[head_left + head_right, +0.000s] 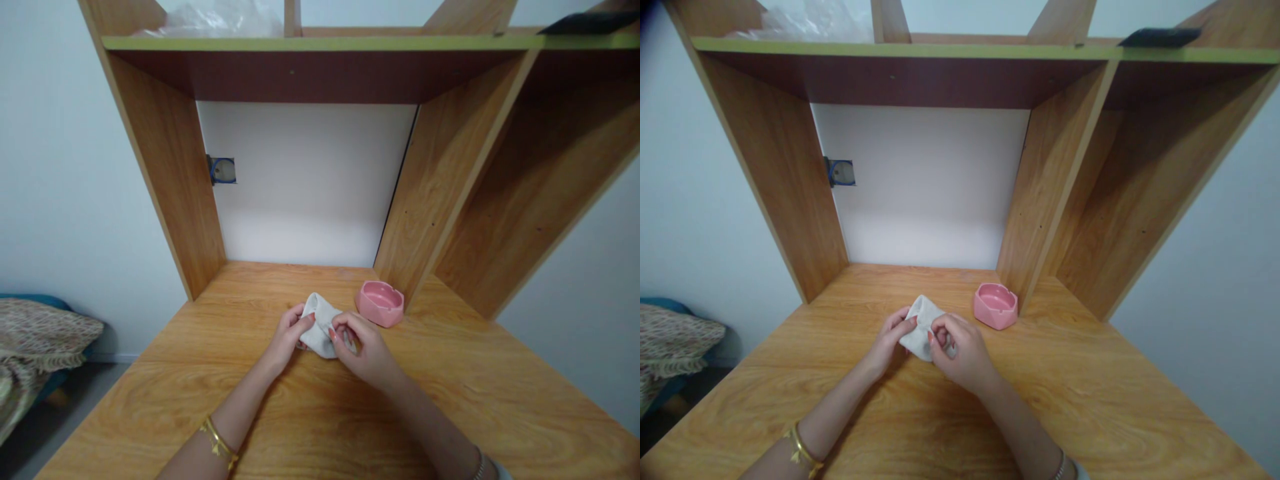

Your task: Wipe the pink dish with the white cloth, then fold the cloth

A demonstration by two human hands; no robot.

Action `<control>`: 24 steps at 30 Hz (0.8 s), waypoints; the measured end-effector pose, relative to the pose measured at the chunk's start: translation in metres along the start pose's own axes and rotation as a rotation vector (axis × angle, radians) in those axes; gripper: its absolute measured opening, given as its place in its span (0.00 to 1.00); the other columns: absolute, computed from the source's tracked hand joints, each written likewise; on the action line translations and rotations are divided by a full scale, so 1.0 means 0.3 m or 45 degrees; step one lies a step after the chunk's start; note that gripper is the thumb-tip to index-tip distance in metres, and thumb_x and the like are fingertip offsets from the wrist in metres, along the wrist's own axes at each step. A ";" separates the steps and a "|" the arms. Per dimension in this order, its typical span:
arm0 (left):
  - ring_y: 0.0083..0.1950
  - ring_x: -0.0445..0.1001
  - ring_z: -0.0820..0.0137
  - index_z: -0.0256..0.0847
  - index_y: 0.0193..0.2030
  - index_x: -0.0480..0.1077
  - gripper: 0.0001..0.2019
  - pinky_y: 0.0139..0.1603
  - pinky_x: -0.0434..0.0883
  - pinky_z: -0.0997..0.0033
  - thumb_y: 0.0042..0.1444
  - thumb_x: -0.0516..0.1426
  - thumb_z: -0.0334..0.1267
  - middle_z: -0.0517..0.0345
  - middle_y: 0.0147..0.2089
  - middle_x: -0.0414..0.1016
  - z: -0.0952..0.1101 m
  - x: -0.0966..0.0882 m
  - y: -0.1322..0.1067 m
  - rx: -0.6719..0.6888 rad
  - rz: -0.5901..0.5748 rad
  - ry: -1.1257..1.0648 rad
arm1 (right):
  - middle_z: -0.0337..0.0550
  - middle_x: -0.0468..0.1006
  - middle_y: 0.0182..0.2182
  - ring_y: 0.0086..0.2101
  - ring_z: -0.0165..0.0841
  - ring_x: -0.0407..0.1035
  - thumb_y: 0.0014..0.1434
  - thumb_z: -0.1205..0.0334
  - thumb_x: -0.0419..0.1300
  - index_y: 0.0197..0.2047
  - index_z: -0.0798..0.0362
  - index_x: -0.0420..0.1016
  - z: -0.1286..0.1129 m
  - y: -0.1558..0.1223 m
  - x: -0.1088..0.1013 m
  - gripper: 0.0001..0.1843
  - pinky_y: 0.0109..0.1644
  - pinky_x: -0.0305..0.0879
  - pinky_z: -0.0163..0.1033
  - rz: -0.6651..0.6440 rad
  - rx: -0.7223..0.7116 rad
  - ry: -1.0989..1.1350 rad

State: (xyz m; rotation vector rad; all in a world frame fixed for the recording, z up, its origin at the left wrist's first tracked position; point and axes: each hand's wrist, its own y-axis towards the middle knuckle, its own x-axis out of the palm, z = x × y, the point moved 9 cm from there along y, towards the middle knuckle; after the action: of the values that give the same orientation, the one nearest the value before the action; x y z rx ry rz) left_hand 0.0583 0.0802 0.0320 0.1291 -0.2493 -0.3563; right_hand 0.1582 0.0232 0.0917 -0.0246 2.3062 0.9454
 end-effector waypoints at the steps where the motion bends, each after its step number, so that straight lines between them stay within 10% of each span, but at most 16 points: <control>1: 0.19 0.56 0.79 0.36 0.26 0.65 0.20 0.20 0.54 0.79 0.44 0.56 0.55 0.65 0.19 0.60 -0.001 0.005 0.001 0.004 -0.018 -0.003 | 0.35 0.65 0.21 0.23 0.27 0.58 0.52 0.65 0.52 0.28 0.52 0.63 -0.001 0.002 0.004 0.02 0.28 0.54 0.32 -0.020 0.007 0.000; 8: 0.25 0.62 0.75 0.38 0.42 0.71 0.32 0.24 0.58 0.76 0.55 0.37 0.60 0.55 0.32 0.67 0.015 0.108 -0.032 0.121 -0.351 0.307 | 0.35 0.63 0.16 0.20 0.26 0.57 0.55 0.49 0.49 0.18 0.53 0.61 0.149 0.022 -0.083 0.20 0.24 0.51 0.32 -0.100 0.488 0.034; 17: 0.59 0.54 0.68 0.49 0.61 0.53 0.21 0.59 0.49 0.63 0.63 0.36 0.40 0.58 0.60 0.57 0.064 0.242 -0.127 0.369 -0.687 0.909 | 0.31 0.57 0.14 0.19 0.25 0.52 0.43 0.56 0.51 0.15 0.52 0.59 0.273 -0.022 -0.186 0.11 0.23 0.47 0.32 -0.383 0.728 -0.084; 20: 0.59 0.55 0.67 0.47 0.59 0.56 0.20 0.59 0.51 0.64 0.60 0.42 0.37 0.58 0.60 0.58 0.075 0.217 -0.108 0.438 -0.595 1.083 | 0.32 0.56 0.13 0.18 0.25 0.52 0.43 0.57 0.49 0.14 0.52 0.58 0.309 -0.057 -0.264 0.12 0.22 0.46 0.32 -0.397 0.879 -0.195; 24: 0.51 0.62 0.64 0.41 0.50 0.64 0.16 0.54 0.57 0.63 0.54 0.49 0.34 0.52 0.50 0.67 0.074 0.085 -0.042 0.370 -0.117 1.539 | 0.35 0.59 0.13 0.17 0.26 0.55 0.45 0.61 0.50 0.13 0.53 0.58 0.372 -0.150 -0.369 0.13 0.20 0.46 0.32 -0.467 1.184 -0.463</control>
State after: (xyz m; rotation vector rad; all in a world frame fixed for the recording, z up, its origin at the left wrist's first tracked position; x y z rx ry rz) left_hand 0.0716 0.0573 0.0568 0.6116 0.9069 -0.2789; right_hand 0.3192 0.0374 0.0662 0.1027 2.0810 -0.3227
